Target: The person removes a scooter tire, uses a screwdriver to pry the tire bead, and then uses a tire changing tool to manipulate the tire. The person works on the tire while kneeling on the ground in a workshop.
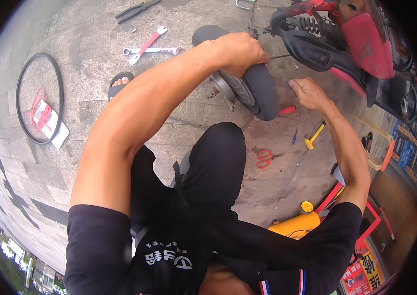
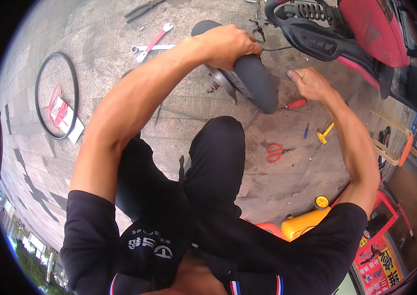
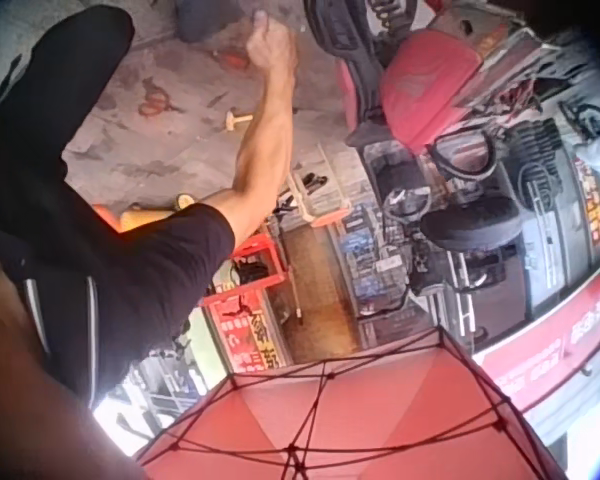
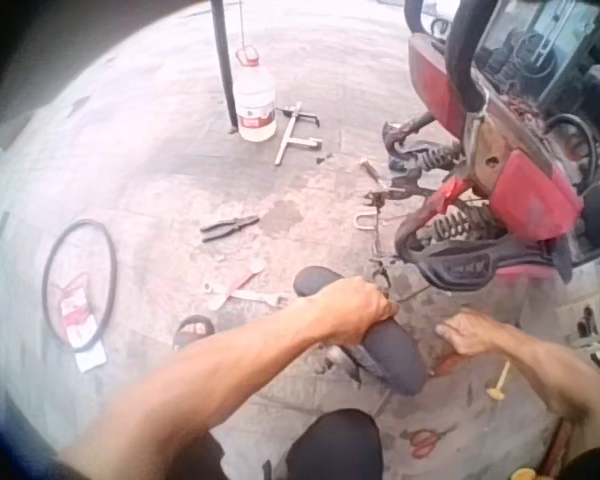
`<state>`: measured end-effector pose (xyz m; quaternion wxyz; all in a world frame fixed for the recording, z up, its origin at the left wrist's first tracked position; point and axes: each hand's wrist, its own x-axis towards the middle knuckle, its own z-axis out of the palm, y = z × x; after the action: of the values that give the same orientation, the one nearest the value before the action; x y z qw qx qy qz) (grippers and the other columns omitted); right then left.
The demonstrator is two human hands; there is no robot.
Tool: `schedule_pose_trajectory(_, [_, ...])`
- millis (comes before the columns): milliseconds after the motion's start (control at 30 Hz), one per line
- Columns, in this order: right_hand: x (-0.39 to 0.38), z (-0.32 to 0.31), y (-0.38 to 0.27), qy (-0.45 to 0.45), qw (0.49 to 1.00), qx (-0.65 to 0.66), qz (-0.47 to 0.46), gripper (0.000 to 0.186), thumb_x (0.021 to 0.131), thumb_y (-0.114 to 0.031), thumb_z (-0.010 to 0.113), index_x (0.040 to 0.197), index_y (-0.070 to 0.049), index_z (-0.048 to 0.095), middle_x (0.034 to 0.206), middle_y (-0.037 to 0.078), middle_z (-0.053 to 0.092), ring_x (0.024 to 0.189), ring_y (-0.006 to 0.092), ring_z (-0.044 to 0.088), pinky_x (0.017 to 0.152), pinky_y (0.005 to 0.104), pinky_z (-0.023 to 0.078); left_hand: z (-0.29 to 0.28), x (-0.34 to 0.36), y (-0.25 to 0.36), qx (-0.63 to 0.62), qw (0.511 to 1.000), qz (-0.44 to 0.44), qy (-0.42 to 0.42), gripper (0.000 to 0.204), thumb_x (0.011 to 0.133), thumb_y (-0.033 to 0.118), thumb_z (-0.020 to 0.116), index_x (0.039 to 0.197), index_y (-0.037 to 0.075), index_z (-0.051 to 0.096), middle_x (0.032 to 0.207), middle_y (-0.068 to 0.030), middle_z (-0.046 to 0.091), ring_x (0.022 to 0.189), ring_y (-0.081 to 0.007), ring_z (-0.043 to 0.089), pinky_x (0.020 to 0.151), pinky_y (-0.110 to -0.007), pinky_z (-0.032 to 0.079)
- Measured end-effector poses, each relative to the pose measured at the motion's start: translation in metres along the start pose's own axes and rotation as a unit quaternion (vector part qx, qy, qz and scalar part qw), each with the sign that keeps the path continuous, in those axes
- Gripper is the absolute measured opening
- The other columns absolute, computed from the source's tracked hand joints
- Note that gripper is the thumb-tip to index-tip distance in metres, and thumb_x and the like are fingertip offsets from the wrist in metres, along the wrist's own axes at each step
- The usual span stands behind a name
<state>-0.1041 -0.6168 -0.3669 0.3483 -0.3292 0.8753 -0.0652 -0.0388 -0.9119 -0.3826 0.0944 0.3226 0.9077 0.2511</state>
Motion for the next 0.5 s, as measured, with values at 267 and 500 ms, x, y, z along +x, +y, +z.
schedule_pose_trajectory(267, [-0.018,0.002,-0.004,0.122,0.988,-0.094,0.015,0.041,0.098,-0.040,0.050,0.082,-0.003,0.058,0.069,0.023,0.058,0.074,0.0471,0.057,0.063,0.0489,0.045,0.004,-0.001,0.002,0.001,0.999,0.016,0.047,0.038,0.063,0.007,0.074,0.099,0.009,0.062,0.096,-0.0098,0.067,0.096,-0.0311,0.065,0.083,-0.041,0.052])
schedule_pose_trajectory(500, [-0.121,0.031,0.010,0.333,0.928,0.082,0.143,0.027,0.096,-0.016,0.057,0.117,0.001,0.055,0.086,0.012,0.065,0.075,0.0224,0.063,0.070,0.0336,0.049,0.014,0.025,-0.014,-0.009,0.999,-0.002,0.038,0.043,0.062,0.010,0.075,0.103,0.010,0.063,0.096,-0.0098,0.067,0.096,-0.0315,0.065,0.084,-0.042,0.052])
